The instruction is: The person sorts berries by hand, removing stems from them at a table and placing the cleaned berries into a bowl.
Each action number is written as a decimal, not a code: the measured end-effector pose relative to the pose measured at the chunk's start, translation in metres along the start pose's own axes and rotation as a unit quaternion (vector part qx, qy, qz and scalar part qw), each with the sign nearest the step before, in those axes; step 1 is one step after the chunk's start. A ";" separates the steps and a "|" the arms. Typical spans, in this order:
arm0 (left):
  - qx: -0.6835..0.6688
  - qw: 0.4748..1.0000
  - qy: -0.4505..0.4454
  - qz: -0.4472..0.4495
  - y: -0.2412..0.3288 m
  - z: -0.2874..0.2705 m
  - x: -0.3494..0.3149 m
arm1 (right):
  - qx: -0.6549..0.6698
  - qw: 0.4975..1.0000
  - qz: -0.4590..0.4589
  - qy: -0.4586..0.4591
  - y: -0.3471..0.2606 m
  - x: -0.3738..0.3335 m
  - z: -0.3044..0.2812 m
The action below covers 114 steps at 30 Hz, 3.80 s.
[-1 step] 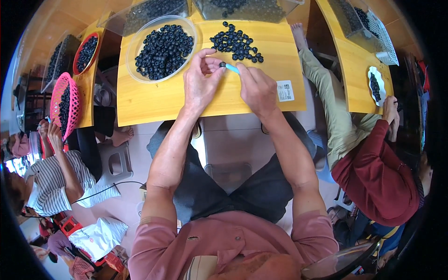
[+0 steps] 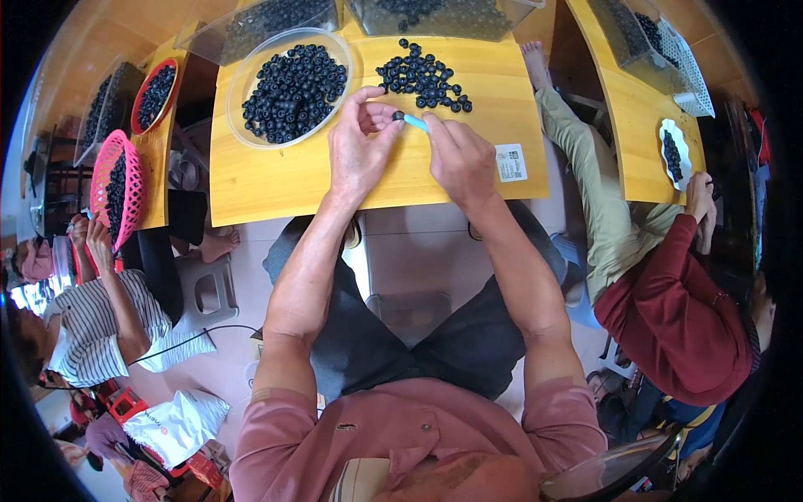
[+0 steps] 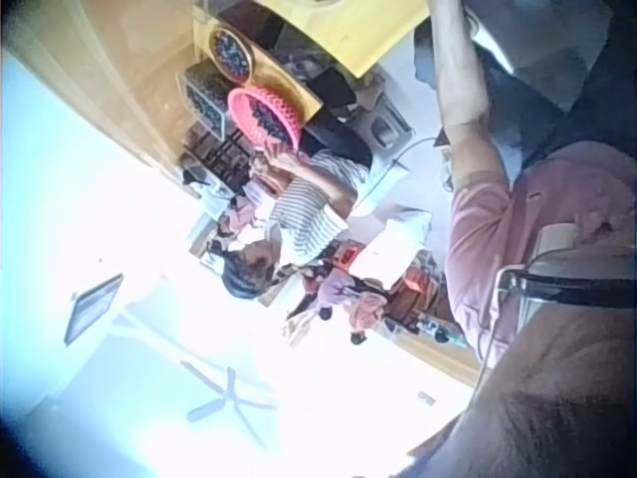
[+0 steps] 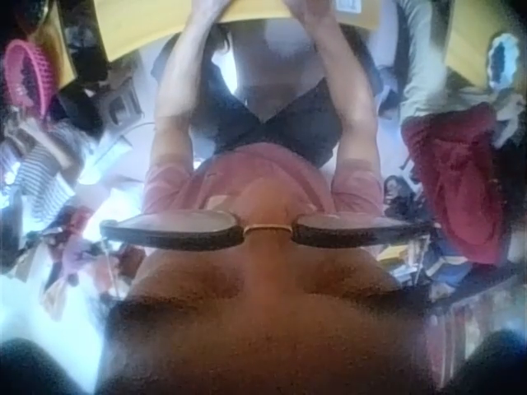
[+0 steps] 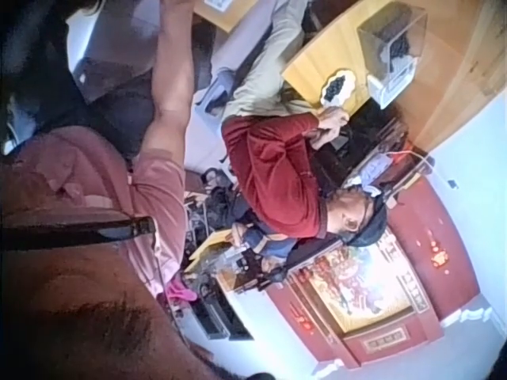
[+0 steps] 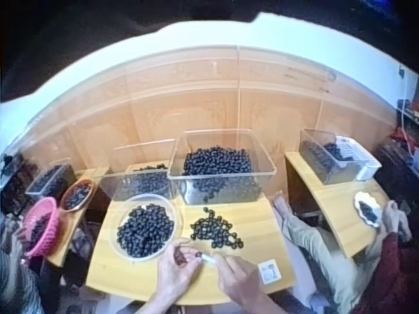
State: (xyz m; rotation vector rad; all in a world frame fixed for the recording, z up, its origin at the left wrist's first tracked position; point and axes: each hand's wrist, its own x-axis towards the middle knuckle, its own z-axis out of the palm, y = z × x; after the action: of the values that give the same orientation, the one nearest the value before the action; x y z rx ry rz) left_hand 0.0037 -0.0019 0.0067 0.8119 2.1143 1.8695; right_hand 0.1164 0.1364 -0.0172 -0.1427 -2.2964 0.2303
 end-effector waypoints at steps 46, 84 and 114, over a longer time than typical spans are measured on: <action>0.391 0.890 -0.090 0.215 -0.008 0.017 0.024 | 0.153 0.946 0.284 0.032 0.026 0.005 -0.012; 0.094 0.995 -0.025 0.034 -0.001 0.008 0.017 | 0.074 0.989 0.130 -0.004 0.011 0.001 -0.006; -0.009 0.999 -0.001 0.047 -0.007 -0.006 0.003 | 0.020 0.998 0.051 -0.041 0.009 0.002 0.006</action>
State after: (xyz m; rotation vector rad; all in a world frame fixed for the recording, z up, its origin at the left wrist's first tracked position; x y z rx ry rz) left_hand -0.0035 -0.0060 0.0014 0.9242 2.0883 1.9307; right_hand 0.1111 0.1446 -0.0218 -0.2349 -2.3674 0.3411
